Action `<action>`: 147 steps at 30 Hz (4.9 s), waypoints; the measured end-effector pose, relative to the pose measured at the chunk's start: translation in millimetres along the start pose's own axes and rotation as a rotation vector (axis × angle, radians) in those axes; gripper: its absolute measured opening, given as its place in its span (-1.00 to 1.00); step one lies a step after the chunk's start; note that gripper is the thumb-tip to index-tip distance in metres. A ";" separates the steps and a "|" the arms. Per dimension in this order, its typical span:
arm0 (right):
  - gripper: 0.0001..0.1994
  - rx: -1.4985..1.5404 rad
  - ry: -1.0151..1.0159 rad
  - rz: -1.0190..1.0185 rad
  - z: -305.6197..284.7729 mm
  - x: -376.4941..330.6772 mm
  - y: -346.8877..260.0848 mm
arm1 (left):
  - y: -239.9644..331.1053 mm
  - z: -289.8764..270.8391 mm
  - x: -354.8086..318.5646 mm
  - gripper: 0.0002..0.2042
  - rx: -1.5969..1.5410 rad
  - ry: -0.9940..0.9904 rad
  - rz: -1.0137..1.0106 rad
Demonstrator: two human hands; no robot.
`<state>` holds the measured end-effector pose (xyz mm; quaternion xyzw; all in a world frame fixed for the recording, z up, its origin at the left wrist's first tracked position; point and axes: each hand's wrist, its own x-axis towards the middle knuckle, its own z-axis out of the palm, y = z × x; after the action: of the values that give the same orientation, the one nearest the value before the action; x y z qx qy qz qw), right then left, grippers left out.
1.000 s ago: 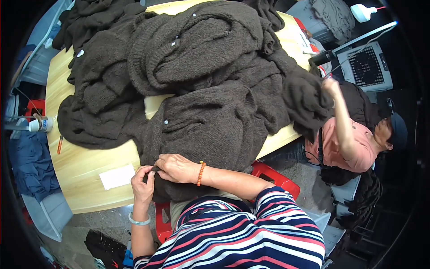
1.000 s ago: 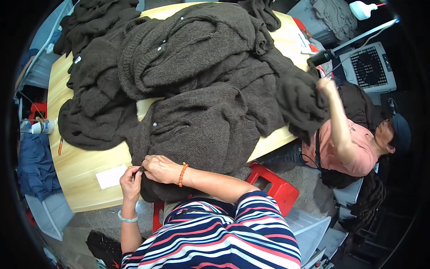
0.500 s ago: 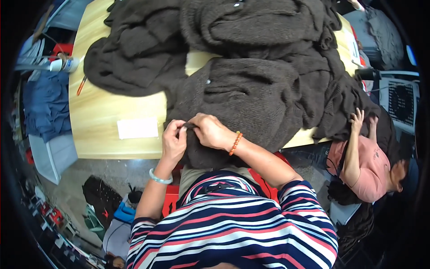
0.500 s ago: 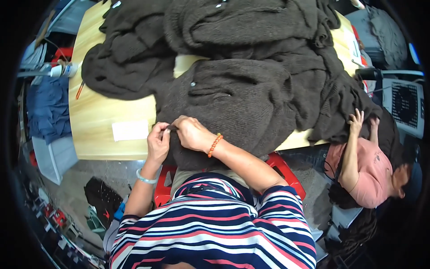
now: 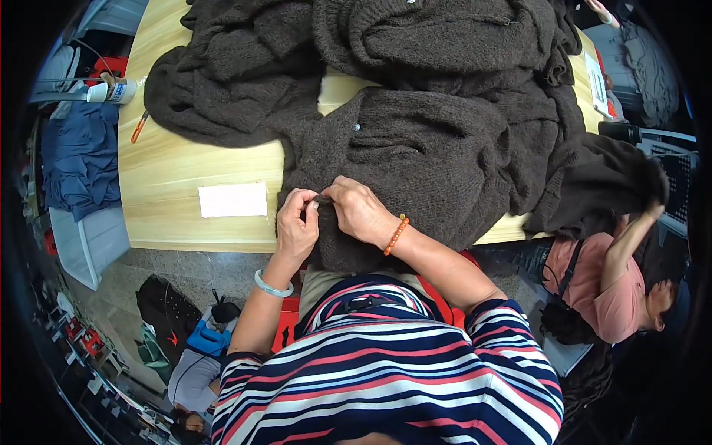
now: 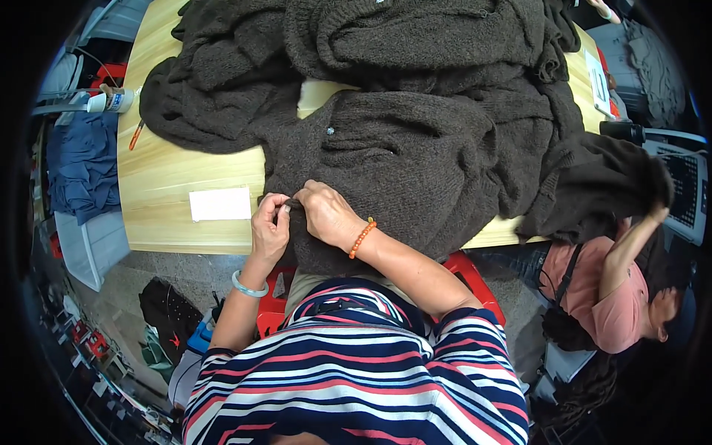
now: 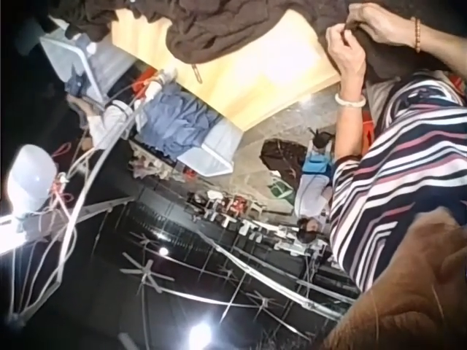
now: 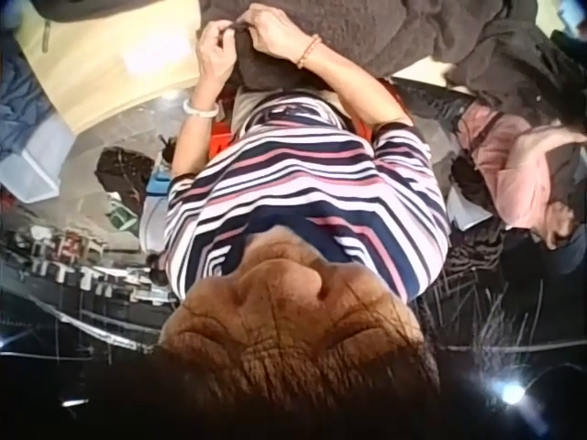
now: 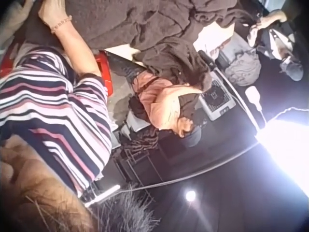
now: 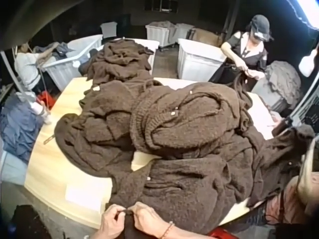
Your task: Inspecting and buttoning brown knitted sweaters at a garment factory workstation.
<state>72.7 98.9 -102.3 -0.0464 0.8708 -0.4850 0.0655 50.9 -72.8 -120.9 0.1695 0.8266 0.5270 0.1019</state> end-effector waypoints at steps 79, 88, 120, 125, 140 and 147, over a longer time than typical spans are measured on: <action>-0.85 0.094 -0.050 -0.054 -7.4 8.3 6.5 | -42.2 4.7 90.0 -0.91 0.637 -0.040 -0.183; -0.86 0.117 0.039 -0.054 -12.0 7.8 0.0 | -18.9 -29.7 83.4 -0.92 -0.336 -0.341 -0.607; -0.78 0.068 -0.117 -0.004 -13.6 11.9 10.9 | 2.4 -28.1 44.1 -0.90 0.032 -0.329 -0.120; -0.79 0.046 -0.109 0.008 -12.0 11.4 8.1 | -5.5 -24.0 37.6 -0.92 -0.092 -0.341 -0.278; -0.78 -0.007 -0.011 0.054 4.5 -0.7 10.4 | -2.3 -11.9 31.8 -0.92 0.069 -0.186 -0.054; -0.83 0.248 0.040 0.129 0.0 -1.3 20.8 | 1.4 -14.0 37.0 -0.91 -0.068 -0.271 -0.198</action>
<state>73.7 110.0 -119.9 0.0277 0.8065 -0.5845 0.0841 12.1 -69.6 -113.3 0.1531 0.7997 0.5142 0.2696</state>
